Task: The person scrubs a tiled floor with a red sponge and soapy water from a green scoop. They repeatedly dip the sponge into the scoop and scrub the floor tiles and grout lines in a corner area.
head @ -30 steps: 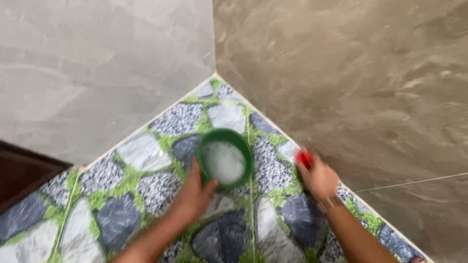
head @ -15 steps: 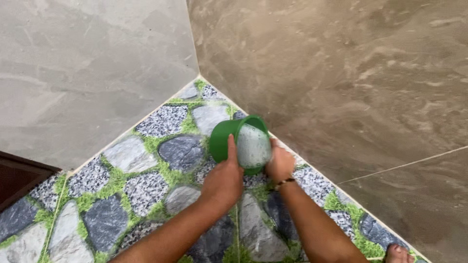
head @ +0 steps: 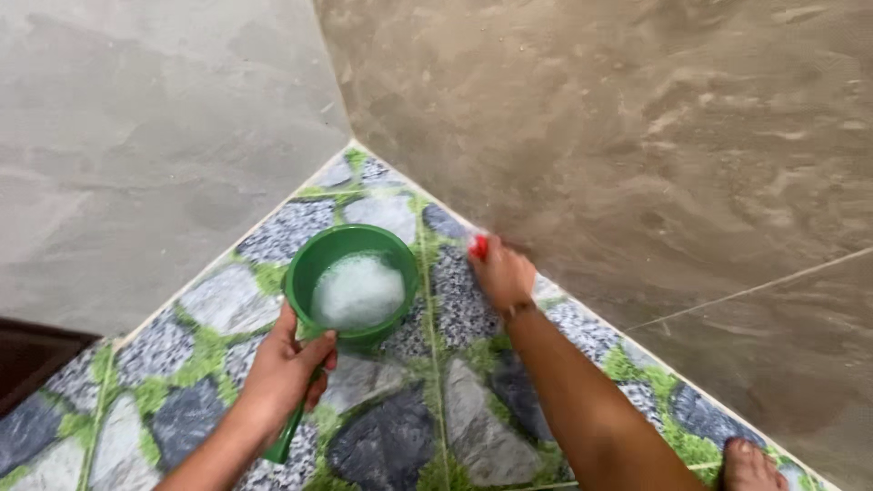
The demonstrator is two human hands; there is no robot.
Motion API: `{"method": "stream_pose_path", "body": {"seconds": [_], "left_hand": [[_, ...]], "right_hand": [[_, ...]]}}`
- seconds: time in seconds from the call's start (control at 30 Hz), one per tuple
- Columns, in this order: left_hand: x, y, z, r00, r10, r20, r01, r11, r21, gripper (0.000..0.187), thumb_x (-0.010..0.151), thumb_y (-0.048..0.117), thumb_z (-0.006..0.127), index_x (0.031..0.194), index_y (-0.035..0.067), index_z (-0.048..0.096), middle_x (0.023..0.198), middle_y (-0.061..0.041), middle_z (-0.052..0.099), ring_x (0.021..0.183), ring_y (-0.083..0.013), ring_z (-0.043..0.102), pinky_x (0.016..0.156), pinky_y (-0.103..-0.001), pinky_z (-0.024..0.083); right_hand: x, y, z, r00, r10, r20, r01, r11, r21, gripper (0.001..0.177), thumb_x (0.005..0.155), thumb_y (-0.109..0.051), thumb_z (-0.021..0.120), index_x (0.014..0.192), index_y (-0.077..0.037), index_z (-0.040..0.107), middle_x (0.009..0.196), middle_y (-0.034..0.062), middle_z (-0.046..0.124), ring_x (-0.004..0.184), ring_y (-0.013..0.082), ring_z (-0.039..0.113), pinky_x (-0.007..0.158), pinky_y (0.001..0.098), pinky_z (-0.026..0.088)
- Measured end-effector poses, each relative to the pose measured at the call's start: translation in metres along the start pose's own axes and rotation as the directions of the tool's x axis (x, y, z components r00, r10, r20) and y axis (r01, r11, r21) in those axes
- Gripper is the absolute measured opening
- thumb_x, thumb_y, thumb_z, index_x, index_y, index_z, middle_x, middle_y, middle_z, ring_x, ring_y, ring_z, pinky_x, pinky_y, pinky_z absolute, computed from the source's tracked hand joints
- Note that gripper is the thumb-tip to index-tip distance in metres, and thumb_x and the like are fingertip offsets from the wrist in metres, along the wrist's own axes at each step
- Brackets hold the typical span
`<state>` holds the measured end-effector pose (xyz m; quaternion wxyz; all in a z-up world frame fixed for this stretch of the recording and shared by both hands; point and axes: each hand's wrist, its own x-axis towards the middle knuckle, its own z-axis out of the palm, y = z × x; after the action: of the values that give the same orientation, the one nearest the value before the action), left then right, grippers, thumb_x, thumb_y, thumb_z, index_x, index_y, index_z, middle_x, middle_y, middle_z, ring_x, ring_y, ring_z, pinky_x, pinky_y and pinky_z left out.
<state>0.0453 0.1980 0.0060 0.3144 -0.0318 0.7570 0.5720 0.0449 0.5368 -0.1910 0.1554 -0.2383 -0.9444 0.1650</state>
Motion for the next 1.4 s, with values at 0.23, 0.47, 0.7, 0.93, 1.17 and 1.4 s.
{"method": "stream_pose_path", "body": {"seconds": [0.23, 0.47, 0.7, 0.93, 1.17, 1.4], "left_hand": [[0.006, -0.035, -0.034, 0.996, 0.018, -0.082, -0.025, 0.996, -0.081, 0.076, 0.096, 0.013, 0.061, 0.158, 0.035, 0.023, 0.063, -0.008, 0.057, 0.035, -0.0160, 0.042, 0.032, -0.033, 0.031], [0.024, -0.054, -0.048, 0.984, 0.120, -0.129, -0.134, 0.985, -0.111, 0.069, 0.094, 0.009, 0.059, 0.155, 0.030, 0.034, 0.064, -0.007, 0.057, 0.036, -0.0143, 0.044, 0.032, -0.031, 0.032], [0.033, -0.057, -0.057, 0.987, 0.095, -0.126, -0.103, 0.993, -0.057, 0.072, 0.095, 0.013, 0.057, 0.156, 0.036, 0.026, 0.062, -0.006, 0.057, 0.035, -0.0152, 0.042, 0.032, -0.031, 0.030], [0.050, -0.070, -0.065, 0.982, 0.142, -0.121, -0.154, 0.983, -0.096, 0.067, 0.096, 0.014, 0.058, 0.153, 0.032, 0.029, 0.061, -0.006, 0.054, 0.034, -0.0144, 0.040, 0.031, -0.031, 0.030], [0.054, -0.070, -0.072, 0.990, 0.103, -0.101, -0.107, 0.994, -0.037, 0.068, 0.097, 0.019, 0.056, 0.154, 0.034, 0.022, 0.060, -0.006, 0.051, 0.034, -0.0147, 0.038, 0.031, -0.031, 0.027], [0.068, -0.067, -0.073, 0.983, 0.108, -0.150, -0.095, 0.992, 0.088, 0.059, 0.101, 0.023, 0.055, 0.152, 0.030, 0.026, 0.063, -0.009, 0.054, 0.036, -0.0166, 0.043, 0.032, -0.033, 0.032]], "right_hand": [[-0.024, 0.013, -0.045, 0.987, 0.048, 0.151, -0.048, 0.999, -0.010, 0.052, 0.091, -0.055, 0.064, 0.127, -0.017, 0.064, 0.095, 0.0199, 0.075, 0.087, 0.0395, 0.073, 0.075, 0.0528, 0.055], [-0.068, 0.040, -0.070, 0.953, 0.275, 0.130, -0.239, 0.941, -0.240, 0.062, 0.088, -0.063, 0.064, 0.133, -0.019, 0.061, 0.087, 0.0236, 0.075, 0.082, 0.0441, 0.073, 0.073, 0.0542, 0.058], [-0.025, -0.051, -0.016, 0.986, 0.094, 0.139, -0.092, 0.996, -0.021, 0.044, 0.096, -0.050, 0.065, 0.122, -0.014, 0.065, 0.080, 0.0132, 0.076, 0.066, 0.0282, 0.073, 0.059, 0.0446, 0.058], [-0.081, -0.025, -0.055, 0.949, -0.046, 0.312, 0.052, 0.999, -0.010, 0.056, 0.088, -0.058, 0.064, 0.132, -0.023, 0.062, 0.080, 0.0134, 0.076, 0.058, 0.0245, 0.073, 0.054, 0.0392, 0.060], [-0.030, -0.046, -0.023, 0.968, 0.186, 0.171, -0.160, 0.975, -0.151, 0.051, 0.096, -0.057, 0.061, 0.123, -0.014, 0.064, 0.076, 0.0103, 0.073, 0.061, 0.0228, 0.069, 0.049, 0.0378, 0.054], [-0.129, -0.146, -0.009, 0.881, -0.264, 0.392, 0.230, 0.964, 0.133, 0.045, 0.097, -0.048, 0.060, 0.131, -0.019, 0.064, 0.071, 0.0056, 0.068, 0.049, 0.0167, 0.064, 0.040, 0.0317, 0.050]]}}
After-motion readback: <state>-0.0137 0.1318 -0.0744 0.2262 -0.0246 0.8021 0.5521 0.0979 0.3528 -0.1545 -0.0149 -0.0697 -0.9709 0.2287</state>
